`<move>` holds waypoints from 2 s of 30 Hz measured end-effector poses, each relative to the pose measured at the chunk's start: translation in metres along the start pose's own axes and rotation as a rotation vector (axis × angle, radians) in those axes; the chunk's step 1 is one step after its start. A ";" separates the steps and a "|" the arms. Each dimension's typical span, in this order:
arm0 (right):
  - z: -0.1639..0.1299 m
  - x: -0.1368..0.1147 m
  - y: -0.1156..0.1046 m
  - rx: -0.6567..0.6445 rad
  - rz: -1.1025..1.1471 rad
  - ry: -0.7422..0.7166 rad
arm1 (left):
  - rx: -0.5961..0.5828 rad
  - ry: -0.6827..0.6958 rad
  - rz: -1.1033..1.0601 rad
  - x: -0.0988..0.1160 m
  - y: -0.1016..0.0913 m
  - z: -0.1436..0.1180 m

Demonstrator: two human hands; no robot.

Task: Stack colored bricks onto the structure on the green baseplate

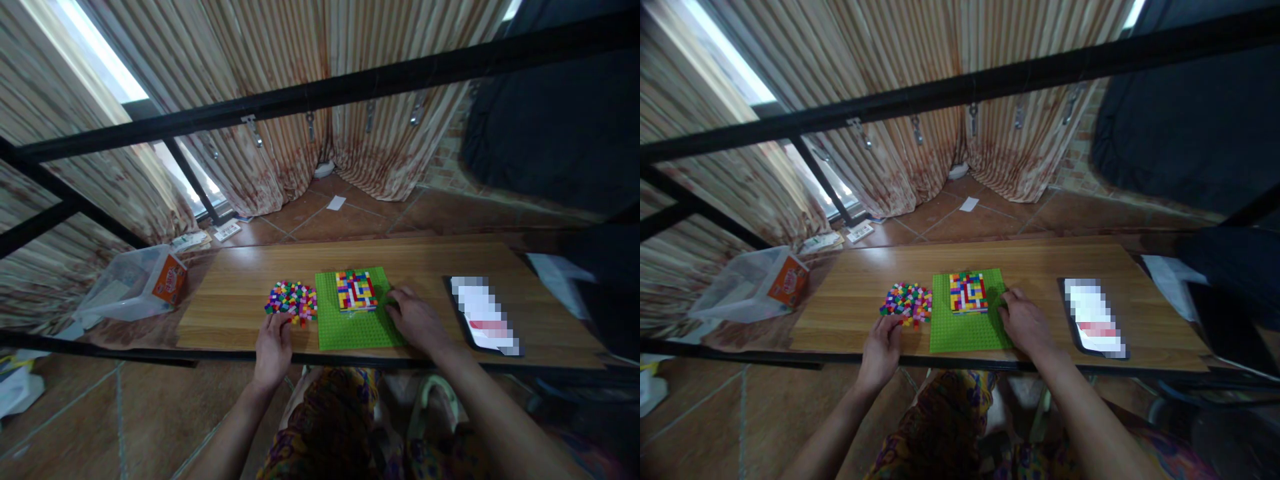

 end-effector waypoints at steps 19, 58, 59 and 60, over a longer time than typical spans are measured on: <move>-0.001 0.000 -0.001 -0.003 -0.017 0.010 | 0.001 -0.008 0.070 0.000 0.016 0.028; 0.000 -0.006 -0.008 -0.034 0.059 0.029 | -0.017 0.110 -0.429 0.063 0.106 0.125; 0.000 -0.006 -0.008 -0.034 0.058 0.032 | -0.010 0.094 -0.436 0.063 0.106 0.124; -0.001 -0.006 -0.008 -0.034 0.056 0.034 | -0.002 0.076 -0.442 0.063 0.107 0.123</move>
Point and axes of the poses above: each hand's wrist, its own z-axis towards the middle knuckle, its own y-axis out of the palm, x = y × z, the point moved 1 cm from there along z, towards the middle knuckle, and after that the axes turned 13 degrees about y, right-handed, at the moved point
